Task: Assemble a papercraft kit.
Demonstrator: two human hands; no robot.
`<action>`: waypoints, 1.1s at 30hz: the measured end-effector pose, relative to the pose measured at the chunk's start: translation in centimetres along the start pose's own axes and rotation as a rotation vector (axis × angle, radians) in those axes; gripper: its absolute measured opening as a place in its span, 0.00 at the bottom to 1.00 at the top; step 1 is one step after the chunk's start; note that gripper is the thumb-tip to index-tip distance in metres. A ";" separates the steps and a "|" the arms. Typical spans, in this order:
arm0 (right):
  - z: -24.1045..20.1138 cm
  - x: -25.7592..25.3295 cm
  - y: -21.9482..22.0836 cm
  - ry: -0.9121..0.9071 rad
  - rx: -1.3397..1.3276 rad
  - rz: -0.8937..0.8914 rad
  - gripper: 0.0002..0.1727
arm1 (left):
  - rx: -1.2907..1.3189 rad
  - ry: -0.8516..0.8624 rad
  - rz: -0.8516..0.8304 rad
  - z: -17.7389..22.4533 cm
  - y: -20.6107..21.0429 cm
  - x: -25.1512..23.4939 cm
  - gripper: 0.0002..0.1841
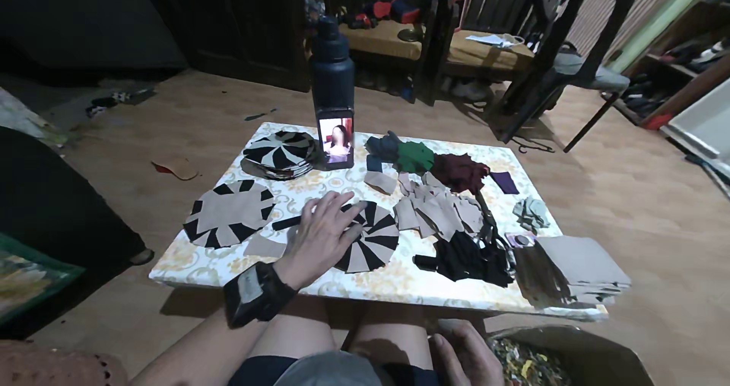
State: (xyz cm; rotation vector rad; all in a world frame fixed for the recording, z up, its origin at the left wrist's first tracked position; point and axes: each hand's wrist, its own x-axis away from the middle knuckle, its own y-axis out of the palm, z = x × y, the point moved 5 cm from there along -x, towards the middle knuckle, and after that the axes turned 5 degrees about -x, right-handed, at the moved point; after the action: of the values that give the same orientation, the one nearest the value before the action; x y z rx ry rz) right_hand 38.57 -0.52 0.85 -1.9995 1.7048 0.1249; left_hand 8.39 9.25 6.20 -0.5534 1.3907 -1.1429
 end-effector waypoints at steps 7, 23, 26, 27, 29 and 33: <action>-2.4 -2.4 -5.4 -0.194 0.287 0.101 0.12 | 0.085 0.135 -0.498 2.2 5.1 -3.4 0.40; -1.6 -5.7 -16.0 -0.152 0.847 0.308 0.14 | 0.020 0.246 -0.429 1.6 6.3 -0.4 0.47; -1.1 -6.6 -16.8 -0.129 0.853 0.283 0.15 | 0.012 0.257 -0.412 1.6 6.4 -0.3 0.48; -0.9 -7.0 -16.9 -0.116 0.855 0.263 0.15 | 0.012 0.255 -0.417 1.5 6.4 -0.3 0.48; -0.1 -7.7 -16.9 -0.076 0.869 0.209 0.17 | 0.012 0.247 -0.425 1.5 6.3 -0.2 0.48; 1.5 -8.5 -16.5 -0.027 0.909 0.139 0.15 | 0.010 0.256 -0.415 1.4 6.3 -0.2 0.47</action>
State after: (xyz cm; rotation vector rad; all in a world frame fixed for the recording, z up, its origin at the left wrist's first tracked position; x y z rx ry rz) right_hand 52.78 9.15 7.97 -1.1940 1.4843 -0.4900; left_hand 11.59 11.55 1.11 -0.7297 1.5281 -1.5973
